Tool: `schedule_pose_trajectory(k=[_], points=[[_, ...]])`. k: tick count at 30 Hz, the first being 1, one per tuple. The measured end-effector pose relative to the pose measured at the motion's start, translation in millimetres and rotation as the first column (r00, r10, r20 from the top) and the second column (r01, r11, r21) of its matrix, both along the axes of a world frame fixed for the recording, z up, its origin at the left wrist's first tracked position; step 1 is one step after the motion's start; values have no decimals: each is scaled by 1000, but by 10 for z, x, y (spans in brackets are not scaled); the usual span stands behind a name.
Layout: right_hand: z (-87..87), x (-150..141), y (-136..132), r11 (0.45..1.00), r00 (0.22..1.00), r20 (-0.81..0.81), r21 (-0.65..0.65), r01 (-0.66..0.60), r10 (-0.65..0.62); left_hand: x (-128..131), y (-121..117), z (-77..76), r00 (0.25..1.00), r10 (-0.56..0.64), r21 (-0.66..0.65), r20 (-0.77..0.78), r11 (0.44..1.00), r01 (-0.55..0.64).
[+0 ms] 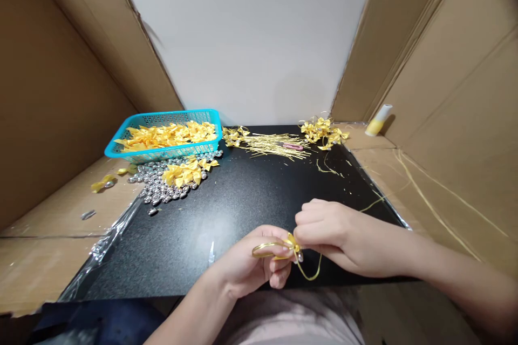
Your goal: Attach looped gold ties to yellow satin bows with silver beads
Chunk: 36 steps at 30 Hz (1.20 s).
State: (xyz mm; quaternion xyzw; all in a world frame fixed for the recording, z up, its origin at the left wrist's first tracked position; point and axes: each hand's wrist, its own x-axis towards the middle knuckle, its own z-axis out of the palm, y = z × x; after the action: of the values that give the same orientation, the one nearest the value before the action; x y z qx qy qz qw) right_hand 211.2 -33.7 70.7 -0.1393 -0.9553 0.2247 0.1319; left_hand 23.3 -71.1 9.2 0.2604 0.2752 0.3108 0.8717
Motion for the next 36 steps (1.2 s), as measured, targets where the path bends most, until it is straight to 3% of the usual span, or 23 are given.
schedule_pose_trajectory(k=[7, 15, 20, 27, 33, 36], points=[[-35, 1, 5, 1000, 1000, -2, -12, 20, -20, -2, 4, -2, 1000, 18, -5, -13, 1000, -18], [77, 14, 12, 978, 992, 123, 207, -5, -21, -6, 20, -18, 997, 49, -1, -62, 999, -49], [99, 9, 13, 977, 991, 131, 211, -24, -4, 14, 20, -29, 998, 23, 5, -52, 1000, -23], [53, 2, 11, 994, 999, 28, 104, 31, -34, 33, 1, -5, 999, 42, 10, -20, 999, -42], [-111, 46, 37, 962, 945, -212, -163, 219, -251, 14, 14, 85, 976, 186, 102, -109, 979, -176], [-230, 53, 13, 935, 892, -318, -257, 244, -320, -9, 17, 115, 949, 252, 198, -190, 956, -215]])
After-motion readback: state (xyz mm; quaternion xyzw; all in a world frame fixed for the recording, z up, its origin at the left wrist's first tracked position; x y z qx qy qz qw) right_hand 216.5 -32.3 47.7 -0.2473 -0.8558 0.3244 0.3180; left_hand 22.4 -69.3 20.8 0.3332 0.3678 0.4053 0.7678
